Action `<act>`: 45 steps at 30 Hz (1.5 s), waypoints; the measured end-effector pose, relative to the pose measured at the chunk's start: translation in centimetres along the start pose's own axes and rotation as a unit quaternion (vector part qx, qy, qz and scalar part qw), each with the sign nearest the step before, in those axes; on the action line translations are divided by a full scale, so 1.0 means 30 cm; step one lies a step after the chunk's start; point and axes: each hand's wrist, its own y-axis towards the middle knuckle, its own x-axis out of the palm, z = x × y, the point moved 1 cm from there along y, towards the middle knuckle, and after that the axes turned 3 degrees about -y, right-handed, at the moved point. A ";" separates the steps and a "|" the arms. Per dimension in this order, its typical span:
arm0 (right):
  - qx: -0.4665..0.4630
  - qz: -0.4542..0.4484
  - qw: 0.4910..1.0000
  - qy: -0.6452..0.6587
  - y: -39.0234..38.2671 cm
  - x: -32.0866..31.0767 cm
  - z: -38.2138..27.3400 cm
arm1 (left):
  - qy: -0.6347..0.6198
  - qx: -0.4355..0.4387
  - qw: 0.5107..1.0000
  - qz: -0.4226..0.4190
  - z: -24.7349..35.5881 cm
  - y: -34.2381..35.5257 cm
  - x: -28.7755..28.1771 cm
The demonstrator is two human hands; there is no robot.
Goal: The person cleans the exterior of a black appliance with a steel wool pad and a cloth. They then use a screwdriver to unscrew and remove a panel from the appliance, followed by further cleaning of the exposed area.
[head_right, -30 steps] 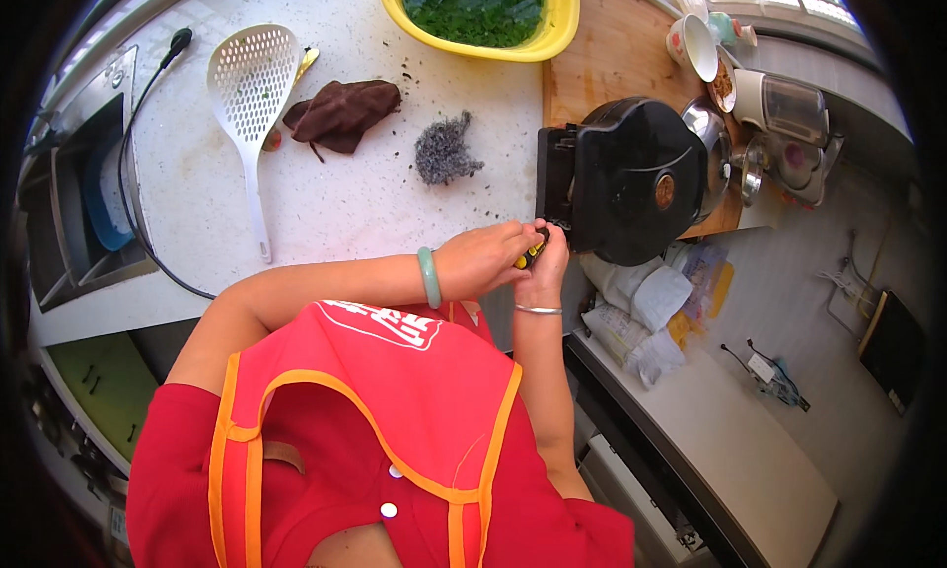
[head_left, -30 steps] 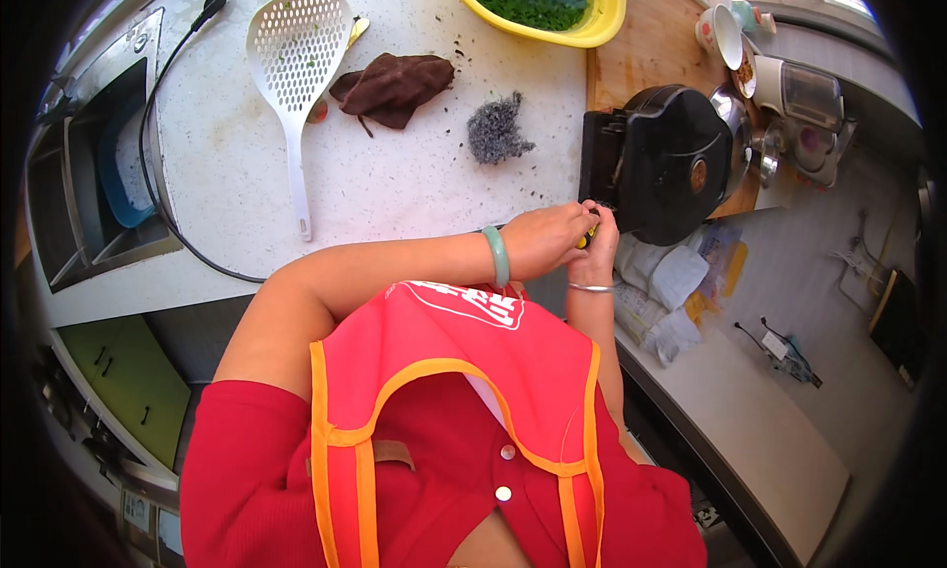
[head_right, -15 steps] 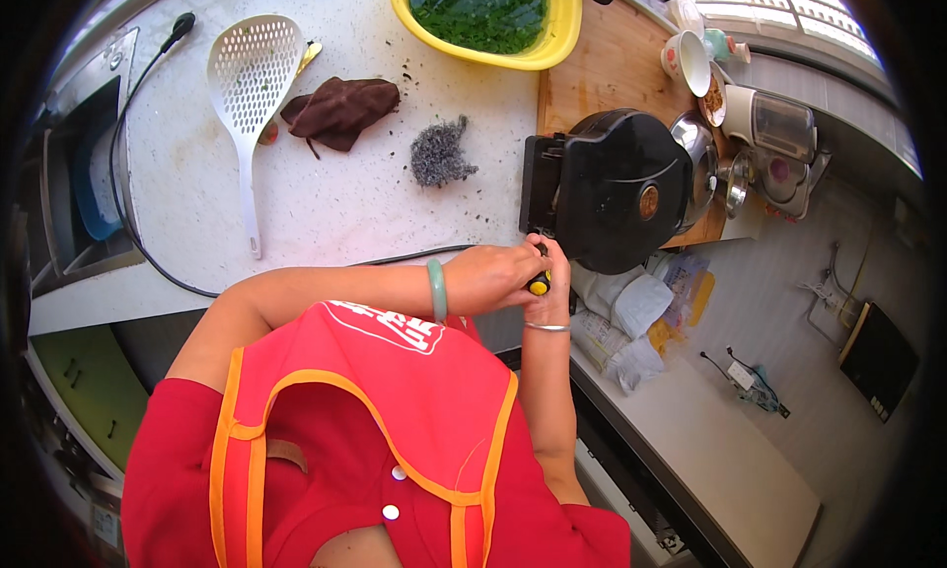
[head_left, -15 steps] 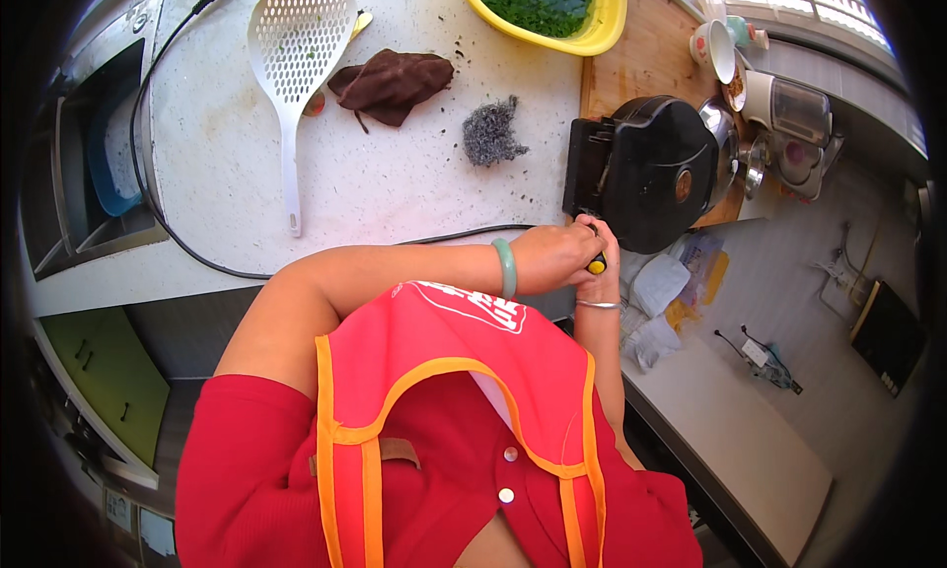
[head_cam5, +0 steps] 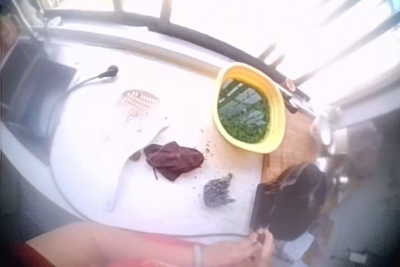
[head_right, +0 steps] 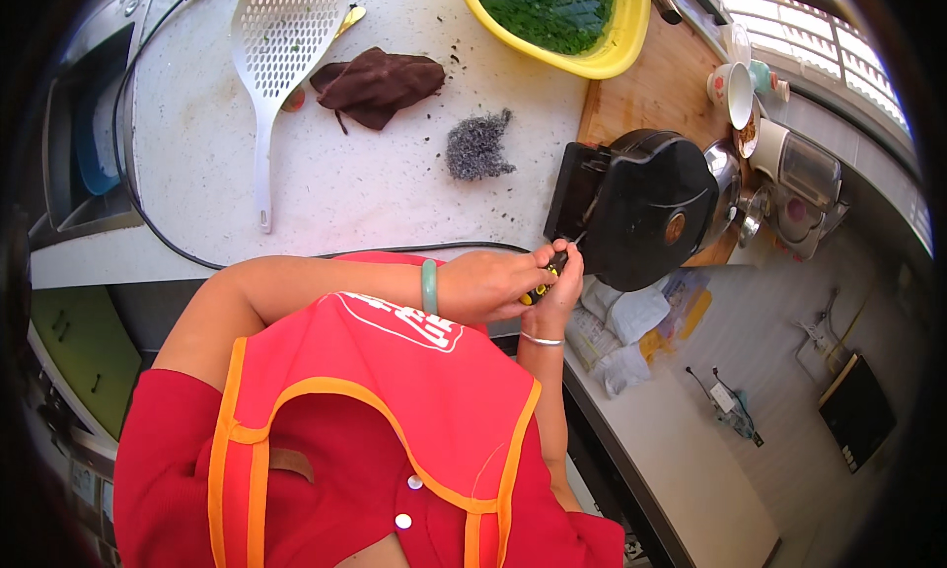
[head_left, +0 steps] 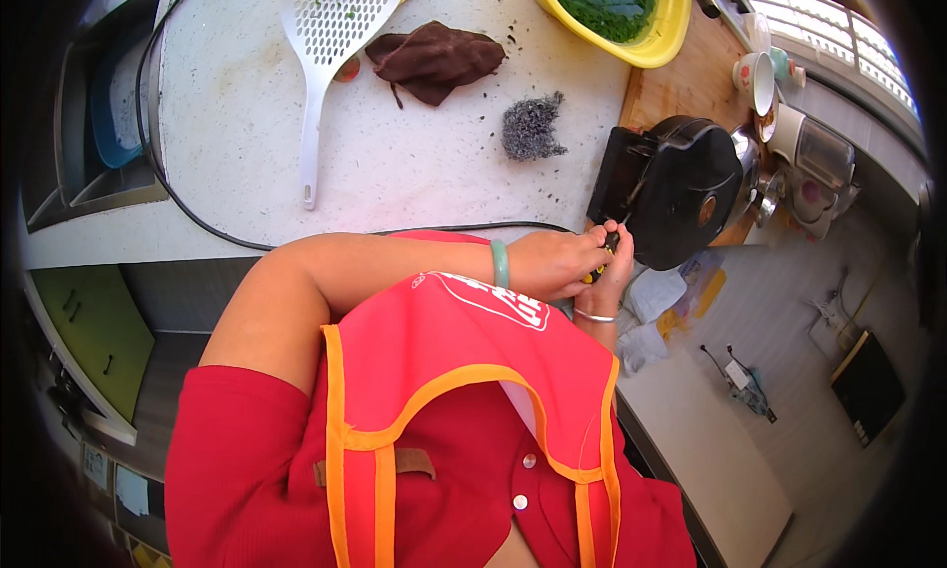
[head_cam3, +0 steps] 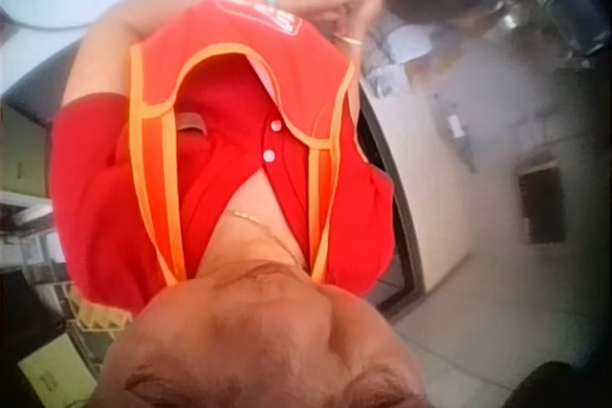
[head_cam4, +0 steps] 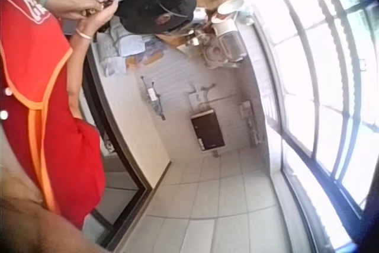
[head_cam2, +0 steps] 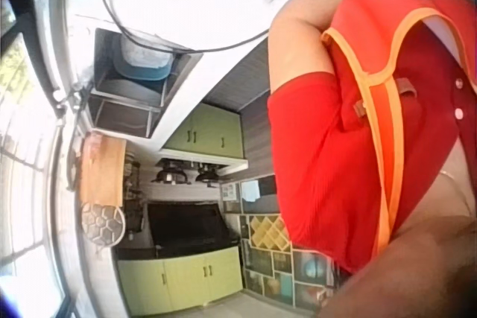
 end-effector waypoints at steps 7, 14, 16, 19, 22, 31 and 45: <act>0.032 0.018 0.999 -0.010 0.054 0.019 0.015 | 0.001 -0.049 0.998 -0.027 -0.060 0.009 -0.008; 0.074 0.013 0.997 0.012 0.081 0.035 -0.015 | -0.019 -0.047 0.999 -0.001 -0.077 0.044 -0.014; 0.085 0.002 0.996 0.006 0.108 -0.013 -0.014 | -0.017 -0.039 0.999 -0.009 -0.067 0.057 0.002; 0.073 0.045 0.996 0.002 0.096 0.008 -0.022 | -0.022 -0.066 0.997 -0.016 -0.068 0.052 -0.002; 0.054 0.079 0.994 -0.051 0.091 0.045 -0.037 | -0.022 -0.082 0.996 -0.020 -0.068 0.065 -0.014; 0.165 -0.097 0.981 -0.012 0.112 -0.083 -0.066 | -0.002 -0.040 0.994 -0.099 -0.038 0.085 0.064; 0.057 -0.029 0.996 -0.061 0.036 -0.054 -0.011 | -0.023 -0.054 0.991 -0.120 -0.050 0.021 0.042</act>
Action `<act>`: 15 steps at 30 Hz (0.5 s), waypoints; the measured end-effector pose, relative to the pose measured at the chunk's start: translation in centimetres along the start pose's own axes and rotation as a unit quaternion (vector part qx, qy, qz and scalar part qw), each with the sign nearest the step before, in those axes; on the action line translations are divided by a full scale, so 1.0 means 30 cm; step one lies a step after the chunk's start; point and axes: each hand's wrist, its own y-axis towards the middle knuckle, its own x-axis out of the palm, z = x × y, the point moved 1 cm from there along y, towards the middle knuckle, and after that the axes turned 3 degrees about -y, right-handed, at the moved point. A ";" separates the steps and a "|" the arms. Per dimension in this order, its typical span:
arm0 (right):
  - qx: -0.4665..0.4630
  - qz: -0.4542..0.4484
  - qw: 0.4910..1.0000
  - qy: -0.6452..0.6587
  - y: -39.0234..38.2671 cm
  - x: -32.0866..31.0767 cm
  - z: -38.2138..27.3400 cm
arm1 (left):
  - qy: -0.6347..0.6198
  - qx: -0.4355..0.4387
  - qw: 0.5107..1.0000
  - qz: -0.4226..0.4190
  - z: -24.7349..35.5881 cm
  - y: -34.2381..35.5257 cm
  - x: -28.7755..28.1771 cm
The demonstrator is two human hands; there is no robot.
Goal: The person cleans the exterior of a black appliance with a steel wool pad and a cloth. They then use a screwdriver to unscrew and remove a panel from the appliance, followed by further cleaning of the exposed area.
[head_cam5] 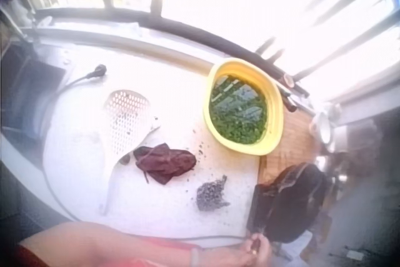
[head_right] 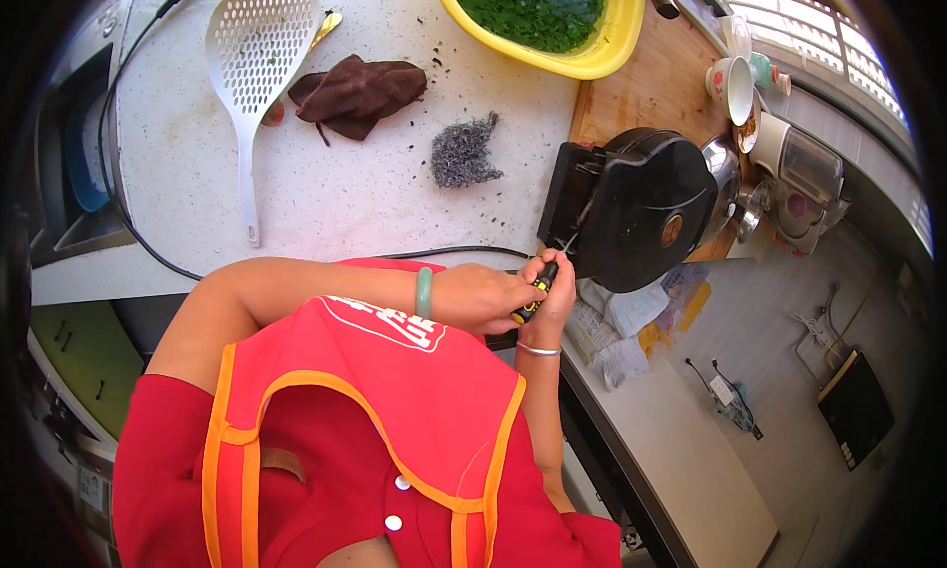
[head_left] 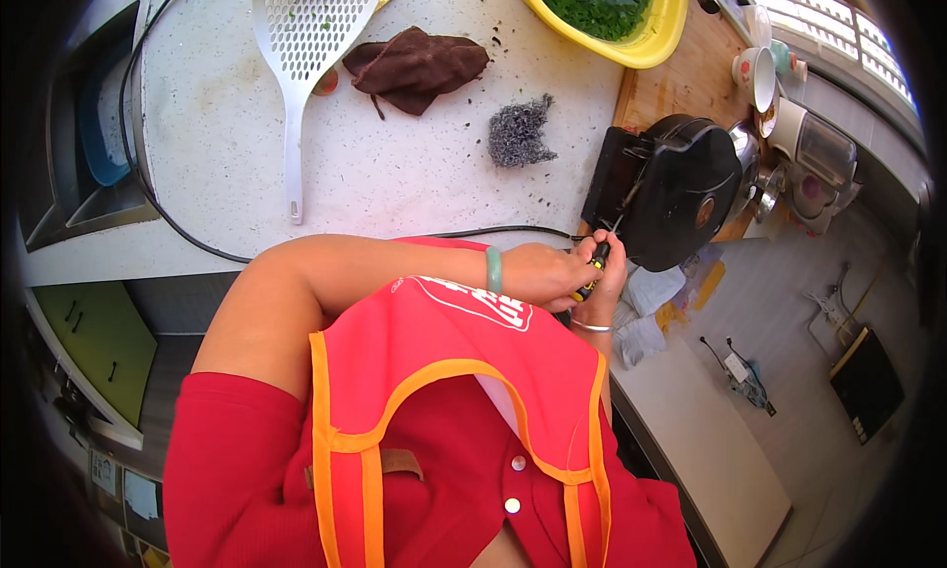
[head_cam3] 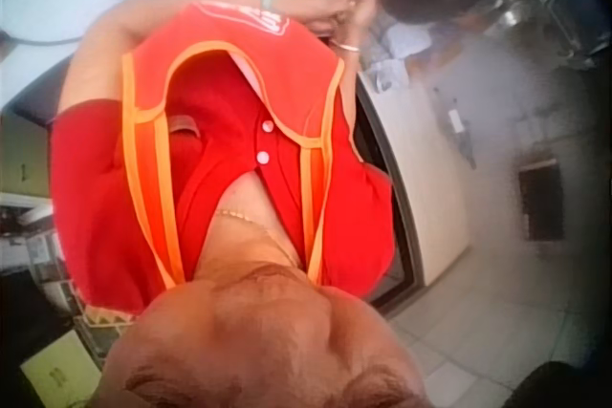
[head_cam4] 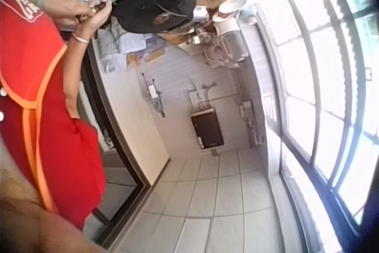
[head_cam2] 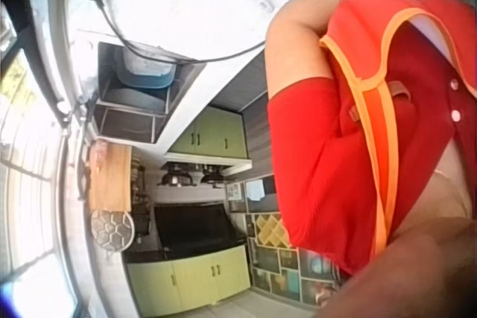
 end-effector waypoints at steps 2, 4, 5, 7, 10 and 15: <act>-0.027 0.030 0.999 0.010 -0.001 0.017 0.013 | 0.006 0.008 1.000 0.009 -0.004 -0.006 -0.017; -0.039 0.048 0.998 0.016 -0.004 0.042 0.008 | 0.009 0.018 1.000 0.024 0.002 -0.006 -0.041; -0.045 0.057 0.997 0.020 -0.003 0.051 0.007 | 0.009 0.025 0.999 0.033 0.006 -0.005 -0.052; -0.025 0.041 0.996 0.072 0.015 0.048 0.008 | 0.019 0.033 0.998 0.048 0.004 0.004 -0.055; 0.000 0.006 0.992 0.122 0.036 0.044 0.002 | 0.041 0.035 0.996 0.072 0.000 0.019 -0.054; 0.023 -0.009 0.991 0.134 0.064 0.035 -0.019 | 0.034 0.022 0.996 0.080 0.013 0.044 -0.078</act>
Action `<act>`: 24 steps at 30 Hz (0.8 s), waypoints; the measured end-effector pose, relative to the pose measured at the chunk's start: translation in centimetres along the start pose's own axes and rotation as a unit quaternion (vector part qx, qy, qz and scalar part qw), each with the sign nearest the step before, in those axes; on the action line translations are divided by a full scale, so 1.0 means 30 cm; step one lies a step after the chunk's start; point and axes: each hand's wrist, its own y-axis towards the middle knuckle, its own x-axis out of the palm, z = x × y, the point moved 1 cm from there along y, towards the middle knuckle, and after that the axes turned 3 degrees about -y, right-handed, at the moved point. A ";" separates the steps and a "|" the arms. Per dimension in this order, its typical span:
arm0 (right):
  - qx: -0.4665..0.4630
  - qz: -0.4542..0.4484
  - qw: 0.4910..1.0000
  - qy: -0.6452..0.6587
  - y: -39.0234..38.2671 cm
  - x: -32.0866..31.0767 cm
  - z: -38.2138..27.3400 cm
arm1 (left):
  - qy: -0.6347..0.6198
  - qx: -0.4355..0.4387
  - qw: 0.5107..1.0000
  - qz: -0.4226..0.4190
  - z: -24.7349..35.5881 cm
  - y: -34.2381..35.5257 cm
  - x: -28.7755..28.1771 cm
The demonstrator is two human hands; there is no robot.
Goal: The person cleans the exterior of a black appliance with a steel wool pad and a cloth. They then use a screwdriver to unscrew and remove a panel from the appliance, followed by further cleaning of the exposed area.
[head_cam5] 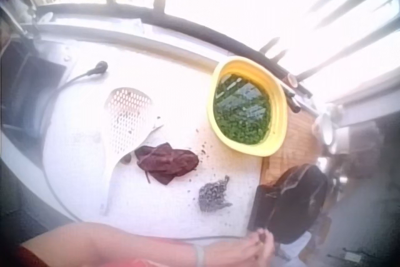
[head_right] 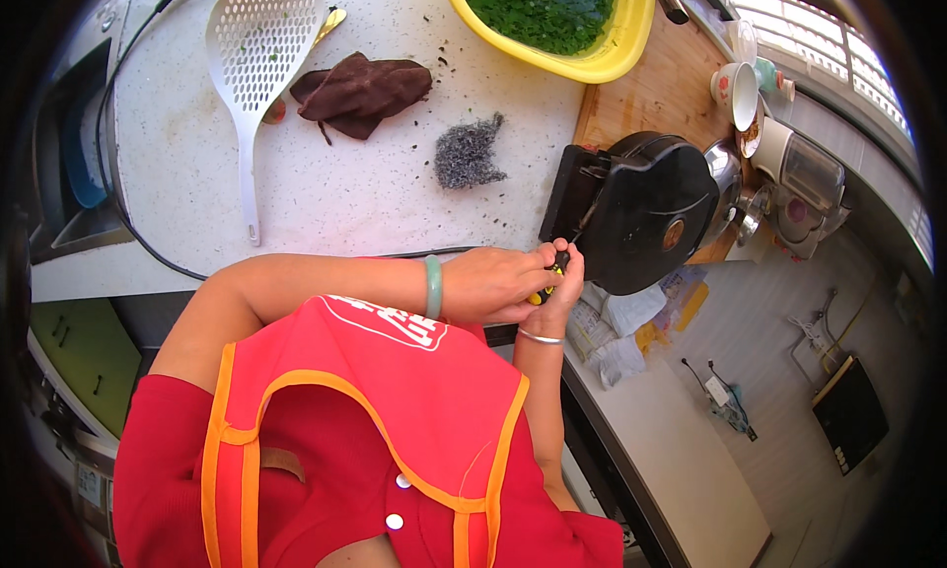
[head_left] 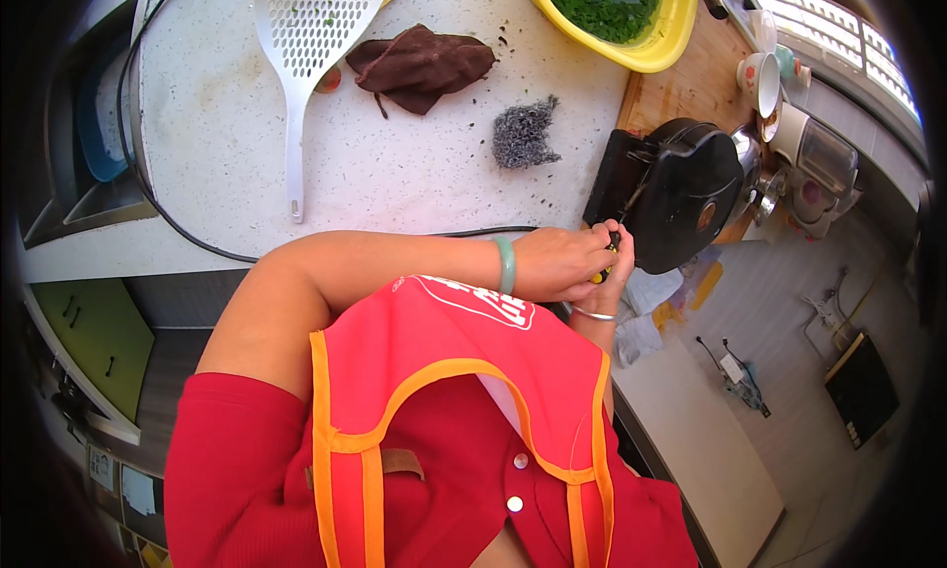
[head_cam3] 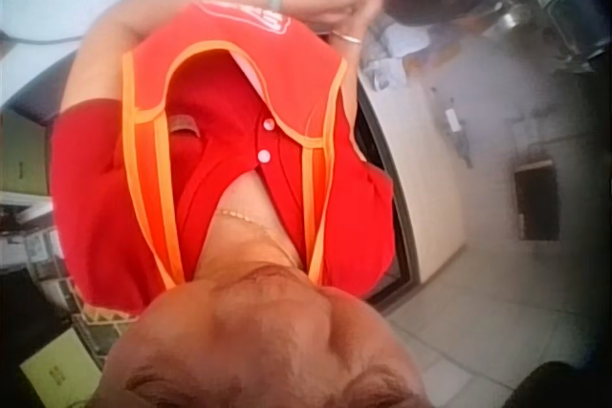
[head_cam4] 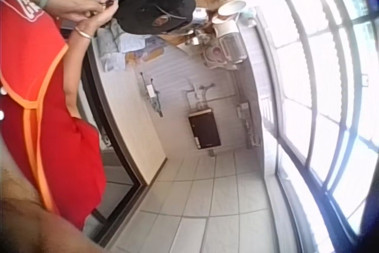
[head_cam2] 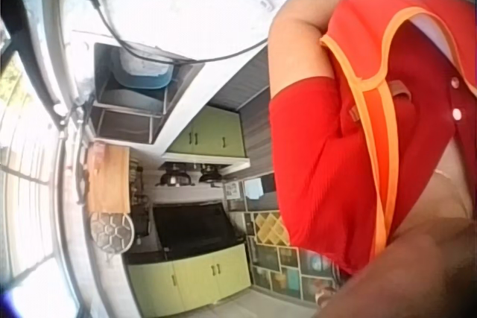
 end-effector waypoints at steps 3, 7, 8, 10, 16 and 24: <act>0.003 0.056 0.998 0.002 -0.004 0.019 -0.009 | -0.026 0.016 0.999 0.028 -0.002 0.021 0.001; 0.027 0.019 0.999 0.015 -0.012 0.028 -0.010 | -0.015 0.001 1.000 0.007 0.007 0.028 -0.004; 0.037 -0.025 0.999 0.023 -0.006 0.008 -0.010 | -0.014 0.014 1.000 0.019 0.009 0.024 0.001; 0.034 -0.035 0.998 0.029 -0.003 -0.006 -0.010 | -0.018 0.013 0.999 0.025 0.011 0.020 -0.003; 0.012 0.025 1.000 -0.011 0.035 0.006 -0.004 | -0.039 -0.042 0.998 -0.007 -0.020 0.026 -0.002; 0.089 -0.112 0.990 0.014 -0.002 -0.051 -0.041 | -0.034 0.002 0.999 -0.042 0.025 0.019 0.053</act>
